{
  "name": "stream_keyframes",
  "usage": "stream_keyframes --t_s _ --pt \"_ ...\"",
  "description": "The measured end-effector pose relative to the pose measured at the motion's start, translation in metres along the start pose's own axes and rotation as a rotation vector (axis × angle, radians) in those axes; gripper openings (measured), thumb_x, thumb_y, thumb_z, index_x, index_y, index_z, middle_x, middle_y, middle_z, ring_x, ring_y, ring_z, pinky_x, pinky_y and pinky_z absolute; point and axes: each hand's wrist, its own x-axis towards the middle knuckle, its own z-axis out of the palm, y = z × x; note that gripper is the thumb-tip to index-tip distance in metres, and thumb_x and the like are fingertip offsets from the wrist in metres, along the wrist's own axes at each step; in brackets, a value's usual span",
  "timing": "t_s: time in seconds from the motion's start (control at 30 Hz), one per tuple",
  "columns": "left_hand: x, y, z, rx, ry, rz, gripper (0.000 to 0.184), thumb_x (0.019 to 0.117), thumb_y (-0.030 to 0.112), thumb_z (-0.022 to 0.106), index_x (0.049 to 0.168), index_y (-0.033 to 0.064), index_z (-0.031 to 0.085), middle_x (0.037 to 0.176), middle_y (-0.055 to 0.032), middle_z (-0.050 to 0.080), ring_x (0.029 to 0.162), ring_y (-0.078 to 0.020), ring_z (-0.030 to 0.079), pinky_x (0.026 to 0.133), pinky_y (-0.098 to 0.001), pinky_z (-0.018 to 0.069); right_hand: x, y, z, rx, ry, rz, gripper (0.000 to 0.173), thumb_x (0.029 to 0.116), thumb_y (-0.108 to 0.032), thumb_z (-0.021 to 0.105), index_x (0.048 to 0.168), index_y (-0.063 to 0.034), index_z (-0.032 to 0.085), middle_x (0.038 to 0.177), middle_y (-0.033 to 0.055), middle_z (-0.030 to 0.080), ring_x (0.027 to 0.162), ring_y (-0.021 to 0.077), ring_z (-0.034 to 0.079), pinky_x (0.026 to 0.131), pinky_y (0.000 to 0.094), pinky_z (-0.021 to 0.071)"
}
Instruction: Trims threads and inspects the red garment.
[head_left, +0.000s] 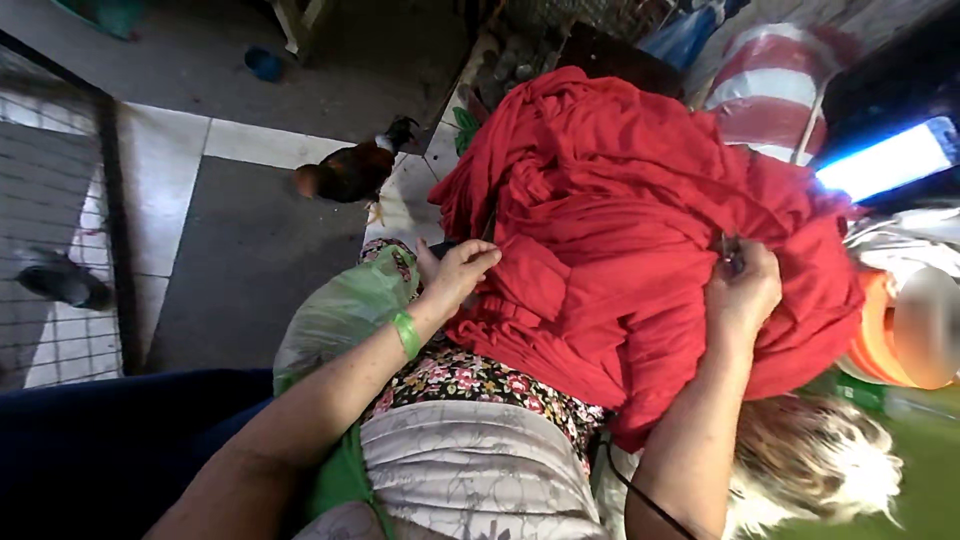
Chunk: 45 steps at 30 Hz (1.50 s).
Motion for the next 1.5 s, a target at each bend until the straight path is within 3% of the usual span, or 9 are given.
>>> stream_keyframes --t_s 0.17,0.27,0.33,0.5,0.83,1.0,1.07,1.17,1.5 --pt "-0.013 0.009 -0.012 -0.217 0.047 0.031 0.016 0.0998 0.013 0.061 0.11 0.0023 0.067 0.1 -0.0041 0.067 0.088 -0.0111 0.064 0.084 -0.0317 0.0542 -0.028 -0.011 -0.022 0.172 0.147 -0.065 0.045 0.0925 -0.001 0.055 0.136 0.0062 0.055 0.135 0.029 0.058 0.127 0.0392 0.056 0.107 0.0524 0.0448" --pt "-0.023 0.015 -0.015 -0.278 0.034 0.03 0.017 0.1007 0.009 0.06 0.113 -0.0003 0.066 0.096 -0.0054 0.069 0.079 -0.0104 0.066 0.077 -0.0287 0.0574 -0.058 -0.052 -0.03 0.38 0.29 -0.186 0.037 0.0994 -0.007 0.052 0.132 0.0114 0.053 0.125 0.024 0.061 0.106 0.02 0.062 0.089 0.0309 0.0516" --pt "-0.027 0.017 -0.015 -0.28 0.014 0.066 0.017 0.1016 0.008 0.057 0.114 -0.0011 0.065 0.097 -0.004 0.069 0.081 -0.0089 0.067 0.078 -0.0276 0.0581 -0.078 -0.089 -0.023 0.552 0.12 -0.286 0.028 0.1013 -0.009 0.055 0.121 0.0106 0.059 0.113 0.018 0.065 0.088 0.0103 0.063 0.075 0.025 0.0545" --pt "-0.034 0.019 -0.013 -0.211 0.006 0.126 0.015 0.1034 0.011 0.055 0.114 0.0045 0.064 0.094 0.0016 0.067 0.077 -0.0049 0.064 0.074 -0.0246 0.0568 -0.094 -0.139 0.049 0.719 -0.268 -0.455 0.017 0.0902 0.003 0.067 0.107 0.0058 0.071 0.102 0.0173 0.069 0.087 0.0178 0.067 0.078 0.0291 0.0572" --pt "-0.036 0.017 -0.012 0.111 0.015 0.254 0.024 0.0985 0.019 0.067 0.116 0.0038 0.069 0.106 -0.0052 0.071 0.094 -0.0097 0.068 0.087 -0.0325 0.0564 -0.094 -0.13 0.071 0.81 -0.358 -0.37 0.011 0.0969 0.0 0.061 0.104 0.005 0.068 0.101 0.0133 0.068 0.09 0.0112 0.065 0.083 0.0253 0.0535" --pt "-0.04 0.018 -0.01 0.268 0.123 0.335 0.019 0.0981 0.023 0.066 0.104 0.0068 0.074 0.107 -0.0057 0.07 0.107 -0.0182 0.062 0.111 -0.0645 0.0254 -0.095 -0.128 0.065 0.926 -0.389 -0.259 0.026 0.0927 -0.005 0.069 0.116 0.0009 0.059 0.096 0.0059 0.063 0.08 0.0052 0.06 0.071 0.0208 0.0518" --pt "-0.043 0.021 -0.01 0.2 0.115 0.279 0.018 0.0993 0.023 0.065 0.105 0.0083 0.072 0.094 -0.0016 0.07 0.091 -0.0115 0.063 0.104 -0.0528 0.0388 -0.099 -0.123 0.057 0.869 -0.406 -0.236 0.032 0.0942 -0.011 0.068 0.123 -0.0022 0.056 0.098 0.005 0.064 0.081 0.0065 0.062 0.072 0.0244 0.0538" --pt "-0.039 0.017 -0.008 -0.062 0.057 0.204 0.013 0.0997 0.019 0.062 0.104 0.0083 0.068 0.085 0.0011 0.066 0.073 -0.0058 0.061 0.069 -0.0262 0.0537 -0.108 -0.11 0.051 0.751 -0.387 -0.265 0.03 0.0972 -0.014 0.063 0.124 -0.0019 0.058 0.098 0.0075 0.067 0.081 0.0091 0.064 0.072 0.0286 0.0548" --pt "-0.041 0.025 0.003 -0.409 0.01 0.083 0.012 0.1007 0.003 0.056 0.111 0.0073 0.061 0.092 -0.0012 0.068 0.075 -0.0077 0.067 0.069 -0.0249 0.0585 -0.113 -0.104 0.06 0.651 -0.366 -0.337 0.026 0.0924 -0.01 0.068 0.116 0.0003 0.067 0.105 0.0131 0.071 0.089 0.0202 0.069 0.077 0.041 0.0579"
